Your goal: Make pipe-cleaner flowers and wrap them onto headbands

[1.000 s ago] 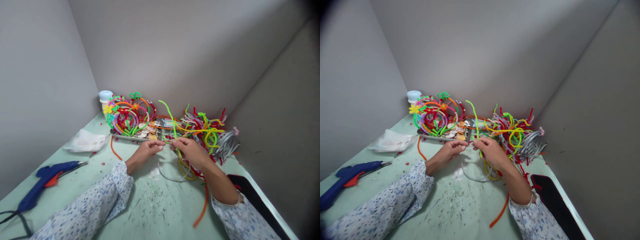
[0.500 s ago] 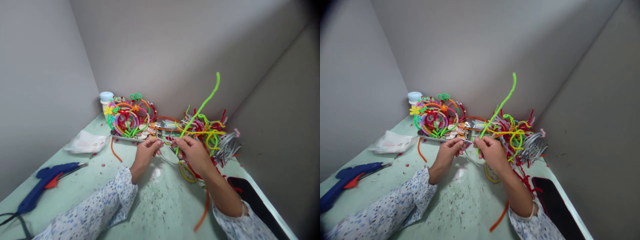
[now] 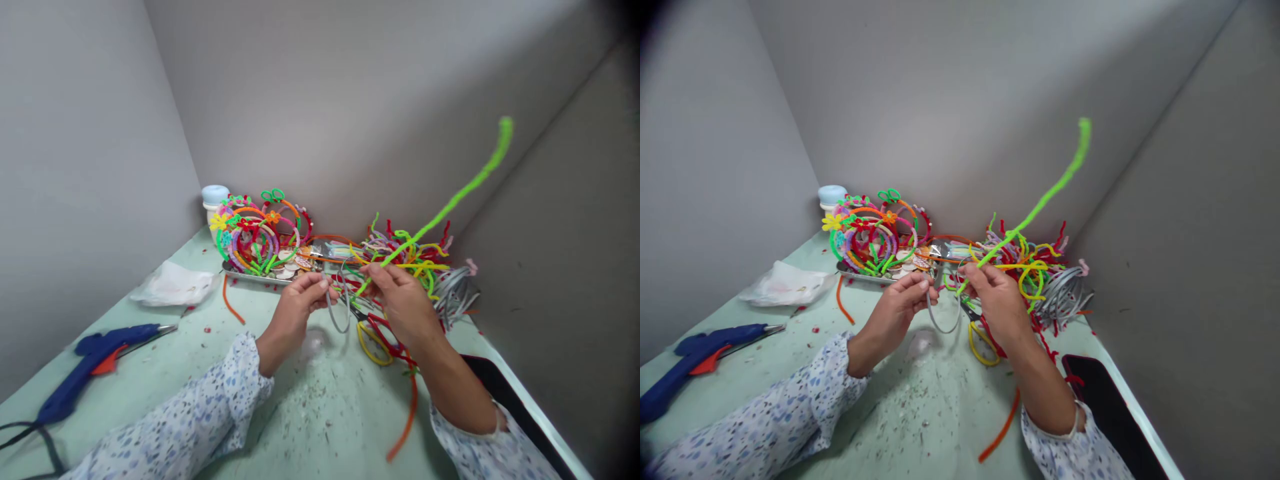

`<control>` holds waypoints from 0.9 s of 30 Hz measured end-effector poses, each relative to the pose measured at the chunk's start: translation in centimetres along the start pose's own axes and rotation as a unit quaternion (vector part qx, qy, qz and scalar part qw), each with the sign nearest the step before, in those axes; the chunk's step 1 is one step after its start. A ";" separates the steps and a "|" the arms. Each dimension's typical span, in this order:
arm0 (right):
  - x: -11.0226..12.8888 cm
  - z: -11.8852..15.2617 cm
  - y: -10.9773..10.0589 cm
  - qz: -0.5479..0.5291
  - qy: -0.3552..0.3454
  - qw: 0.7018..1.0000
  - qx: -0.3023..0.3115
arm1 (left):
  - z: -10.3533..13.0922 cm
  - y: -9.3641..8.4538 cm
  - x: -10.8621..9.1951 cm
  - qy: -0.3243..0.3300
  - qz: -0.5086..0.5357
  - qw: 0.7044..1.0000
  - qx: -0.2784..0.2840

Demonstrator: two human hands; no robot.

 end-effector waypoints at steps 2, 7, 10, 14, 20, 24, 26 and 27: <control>-0.1 0.1 -0.7 -0.032 0.007 0.999 -0.038 | 0.4 0.8 0.7 -0.019 -0.006 0.999 0.025; 0.8 0.9 0.1 -0.052 -0.021 0.997 -0.053 | 1.0 1.3 1.6 -0.024 -0.002 1.000 0.020; 0.8 1.1 0.3 -0.057 -0.025 0.996 -0.058 | 1.0 1.2 1.5 -0.021 0.000 1.000 0.005; 0.3 1.1 -0.2 -0.056 -0.019 0.995 -0.084 | 0.9 0.9 1.2 -0.017 0.029 0.999 -0.018; 0.1 1.2 -0.1 -0.034 -0.018 0.995 -0.091 | 1.0 1.1 1.4 -0.035 0.073 0.997 -0.023; 0.0 1.4 0.3 -0.043 -0.015 0.995 -0.084 | 1.1 1.5 1.4 -0.036 0.078 0.996 -0.012; 0.0 1.5 0.5 -0.040 -0.014 0.996 -0.081 | 1.2 1.7 1.4 -0.034 0.077 0.996 -0.007; 0.1 1.5 0.5 -0.039 -0.015 0.996 -0.082 | 1.2 1.7 1.5 -0.034 0.078 0.996 -0.005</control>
Point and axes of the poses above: each hand's wrist, its own z-axis away from the middle knuckle, its own y-axis out of the palm, x = y × z, the point moved 10 cm from there along -z, towards the middle knuckle, and after that the axes turned 2 degrees about y, right-handed, at the moved point
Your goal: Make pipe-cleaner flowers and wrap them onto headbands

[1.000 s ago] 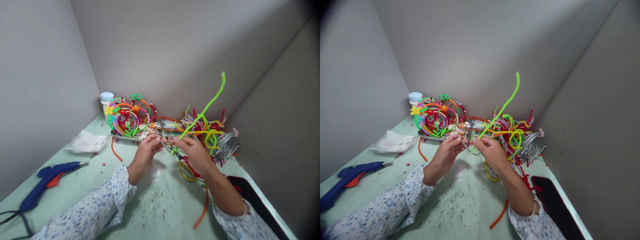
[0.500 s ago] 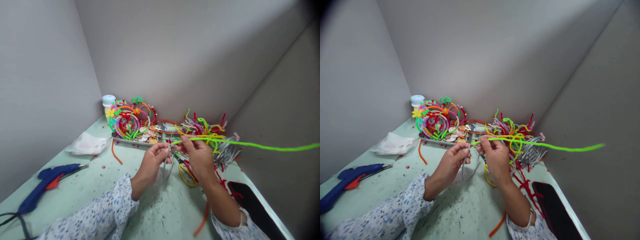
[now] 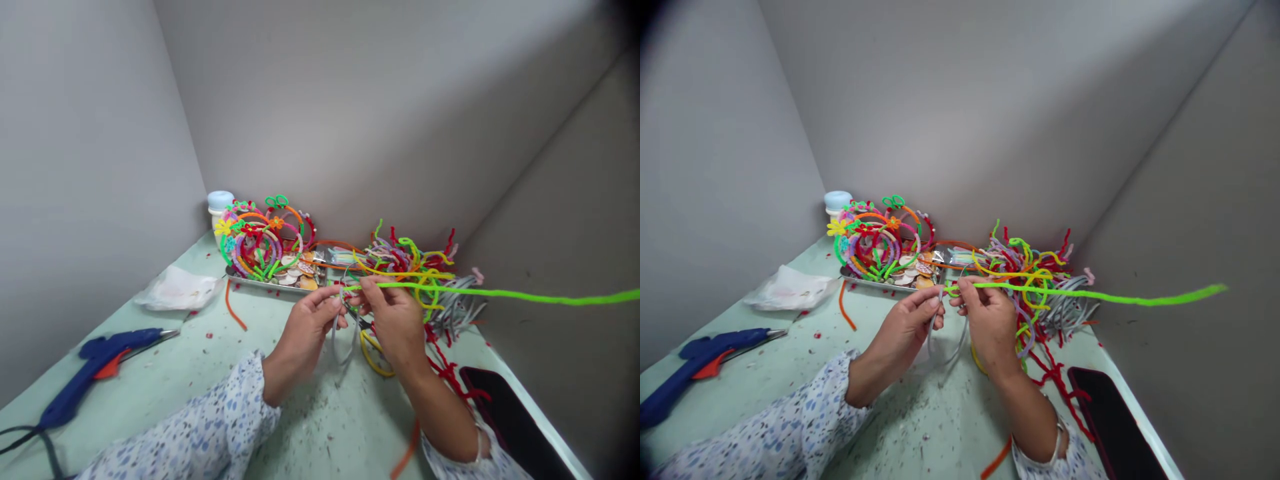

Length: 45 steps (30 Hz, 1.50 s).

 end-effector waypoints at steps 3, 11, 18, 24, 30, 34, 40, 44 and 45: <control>0.2 0.2 0.0 0.004 -0.002 1.000 -0.006 | 0.0 0.1 0.0 0.000 0.003 1.000 0.000; 0.1 0.5 0.2 0.000 0.003 1.000 0.003 | 0.1 0.3 -0.3 -0.003 0.010 1.000 -0.007; 0.0 0.5 0.2 0.003 0.002 1.000 0.006 | 0.1 0.1 -0.4 -0.001 0.011 1.000 -0.020; 0.3 0.6 0.8 0.002 0.014 0.999 0.037 | 0.3 -0.3 -0.7 -0.004 -0.009 0.999 -0.047; -0.3 0.5 1.9 -0.002 0.026 0.995 0.091 | 0.1 -1.0 -1.0 0.008 -0.063 0.995 -0.074; -0.6 0.5 2.4 0.016 0.025 0.993 0.116 | 0.0 -1.2 -1.2 0.021 -0.100 0.992 -0.075; -0.3 0.6 2.5 0.032 0.008 0.992 0.118 | 0.2 -1.4 -1.5 0.033 -0.127 0.987 -0.090; -0.3 0.6 2.6 0.041 0.002 0.992 0.119 | 0.2 -1.6 -1.9 0.041 -0.148 0.983 -0.102; -0.4 0.6 2.6 0.043 0.002 0.992 0.119 | 0.2 -1.7 -2.0 0.044 -0.155 0.981 -0.105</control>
Point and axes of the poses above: each hand's wrist, its own z-axis away from the middle knuckle, its own y-axis out of the palm, x = y × z, the point moved 10 cm from there along -z, towards the middle knuckle, and after that the axes turned 2 degrees about y, right-handed, at the moved point
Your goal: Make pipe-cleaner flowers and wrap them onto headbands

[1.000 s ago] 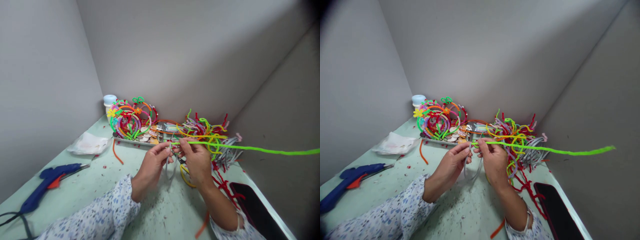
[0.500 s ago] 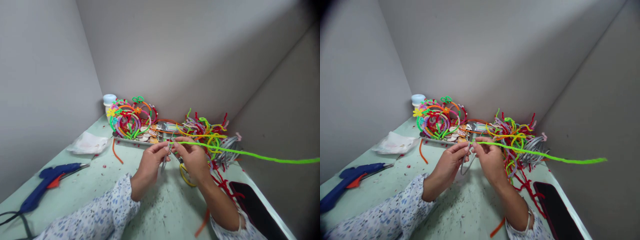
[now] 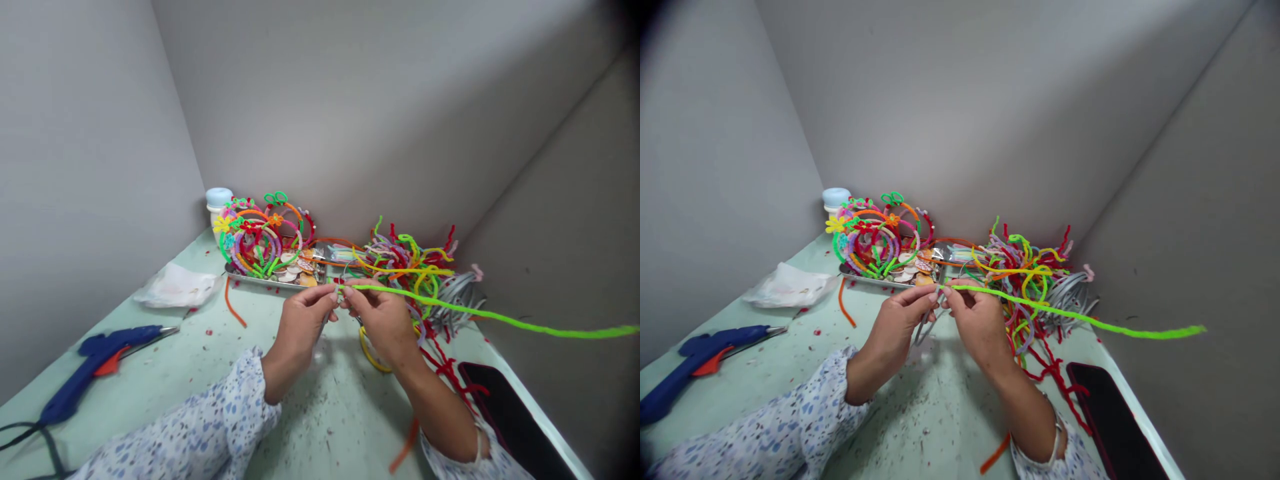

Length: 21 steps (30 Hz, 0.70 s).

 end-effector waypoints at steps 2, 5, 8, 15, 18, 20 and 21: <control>-0.1 0.0 0.0 0.003 -0.003 1.000 -0.002 | -0.1 -0.1 -0.1 0.007 -0.016 1.000 -0.003; -0.1 0.0 0.0 0.013 -0.011 1.000 -0.003 | -0.2 -0.3 -0.2 0.018 -0.038 0.999 -0.005; 0.0 0.1 0.0 0.024 -0.018 1.000 -0.001 | -0.2 -0.5 -0.4 0.025 -0.060 0.998 -0.011; -0.1 0.1 -0.1 0.057 -0.017 0.998 0.000 | -0.1 -0.9 -0.8 0.028 -0.121 0.992 -0.027; -0.2 0.2 0.0 0.079 -0.024 0.997 0.005 | -0.1 -1.0 -1.0 0.038 -0.137 0.989 -0.028; -0.2 0.2 -0.1 0.097 -0.027 0.995 0.006 | -0.1 -1.0 -1.1 0.035 -0.152 0.987 -0.029; -0.2 0.2 -0.1 0.105 -0.028 0.994 0.007 | -0.1 -1.1 -1.1 0.032 -0.160 0.986 -0.028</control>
Point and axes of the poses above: each hand's wrist, its own z-axis away from the middle knuckle, its own y-axis out of the palm, x = y × z, the point moved 10 cm from there along -z, towards the middle knuckle, and after that the axes turned 2 degrees about y, right-handed, at the moved point
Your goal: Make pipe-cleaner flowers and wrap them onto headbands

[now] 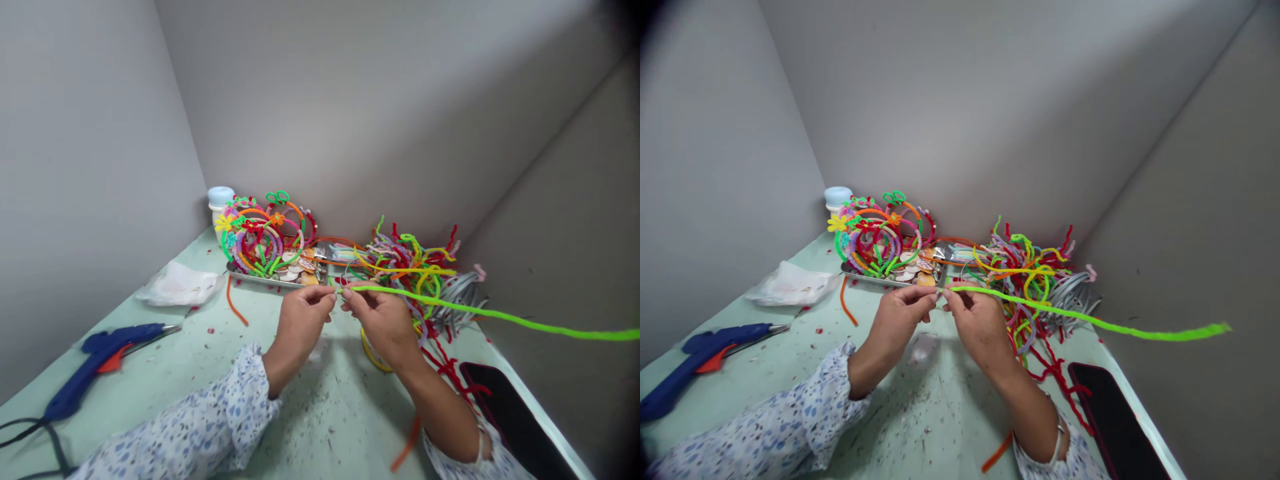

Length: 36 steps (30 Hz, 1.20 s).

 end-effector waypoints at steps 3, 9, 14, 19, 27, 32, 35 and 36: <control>0.0 0.0 0.1 0.027 -0.003 1.000 0.013 | 0.0 0.0 -0.2 -0.001 -0.019 1.000 0.011; 0.6 -0.1 -0.1 0.094 -0.022 0.995 0.024 | -0.3 0.3 -0.4 0.023 -0.057 0.998 0.033; 2.2 -0.1 -0.2 0.165 -0.078 0.982 0.045 | -0.5 0.8 -0.3 0.040 -0.113 0.991 0.062; 3.4 0.1 0.0 0.203 -0.137 0.967 0.065 | -0.5 1.1 -0.8 0.084 -0.162 0.980 0.078; 3.4 0.1 0.4 0.199 -0.150 0.962 0.111 | -0.2 2.0 -0.7 0.097 -0.218 0.963 0.128; 2.9 -0.1 0.6 0.163 -0.127 0.968 0.143 | 0.3 2.9 -0.9 0.118 -0.233 0.950 0.171; 2.0 -0.3 0.5 0.129 -0.095 0.975 0.155 | 0.7 3.2 -1.5 0.138 -0.236 0.944 0.186; 1.7 -0.5 0.4 0.117 -0.081 0.977 0.157 | 0.8 3.3 -1.7 0.144 -0.236 0.942 0.190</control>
Point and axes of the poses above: each hand's wrist, its own z-axis away from the middle knuckle, its own y-axis out of the palm, x = y × z, the point moved 10 cm from there along -z, towards the middle knuckle, and after that the axes turned 2 degrees about y, right-handed, at the moved point
